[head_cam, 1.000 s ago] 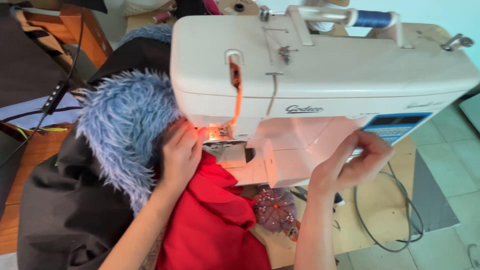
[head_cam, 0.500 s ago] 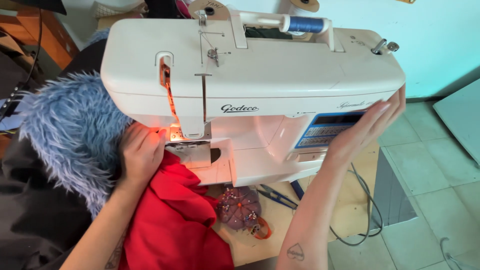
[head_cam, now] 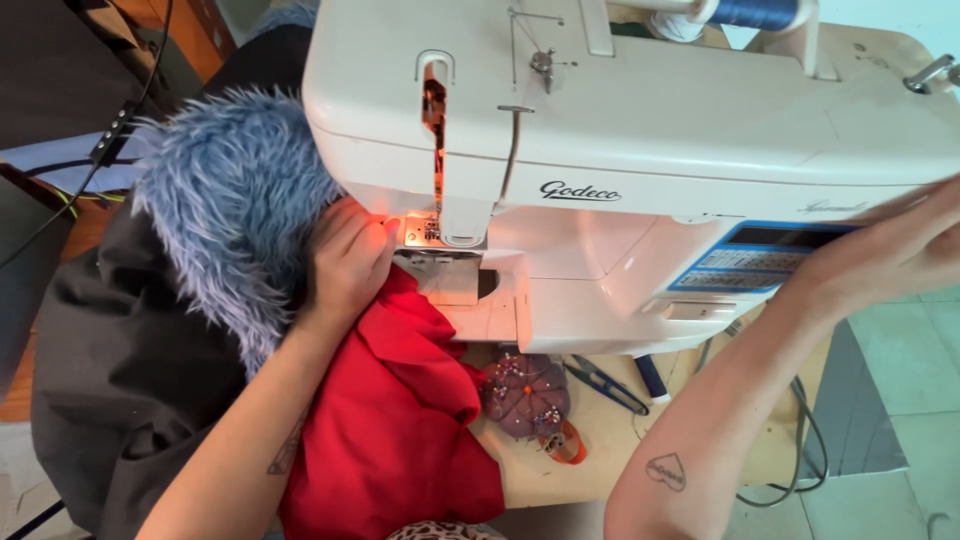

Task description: Sewing red fabric using a sewing machine at a workstation

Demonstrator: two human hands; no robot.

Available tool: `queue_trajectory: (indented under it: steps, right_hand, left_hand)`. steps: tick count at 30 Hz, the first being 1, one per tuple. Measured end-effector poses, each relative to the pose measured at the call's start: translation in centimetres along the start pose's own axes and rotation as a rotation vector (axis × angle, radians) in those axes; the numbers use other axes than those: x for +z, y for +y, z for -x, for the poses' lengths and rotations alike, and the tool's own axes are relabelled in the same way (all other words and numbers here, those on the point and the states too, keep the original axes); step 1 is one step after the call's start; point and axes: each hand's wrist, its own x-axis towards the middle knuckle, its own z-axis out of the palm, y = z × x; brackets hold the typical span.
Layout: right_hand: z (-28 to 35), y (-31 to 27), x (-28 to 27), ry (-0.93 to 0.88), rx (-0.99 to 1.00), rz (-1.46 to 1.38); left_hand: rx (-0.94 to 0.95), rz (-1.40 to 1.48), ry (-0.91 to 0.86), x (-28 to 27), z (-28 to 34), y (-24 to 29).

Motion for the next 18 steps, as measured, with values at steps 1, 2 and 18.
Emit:
queue_trajectory:
  steps: [1, 2, 18]
  right_hand:
    - [0.2, -0.3, -0.1, -0.001, 0.003, -0.001]
    - [0.4, -0.5, -0.2, -0.075, 0.021, 0.034]
    - [0.9, -0.6, 0.7, -0.174, 0.197, -0.018]
  left_hand:
    - [-0.002, -0.002, -0.002, 0.0, 0.1, -0.1]
    - [-0.004, 0.007, -0.004, -0.1, 0.1, -0.1]
    - [0.062, -0.169, 0.085, 1.1, 2.8, -2.6]
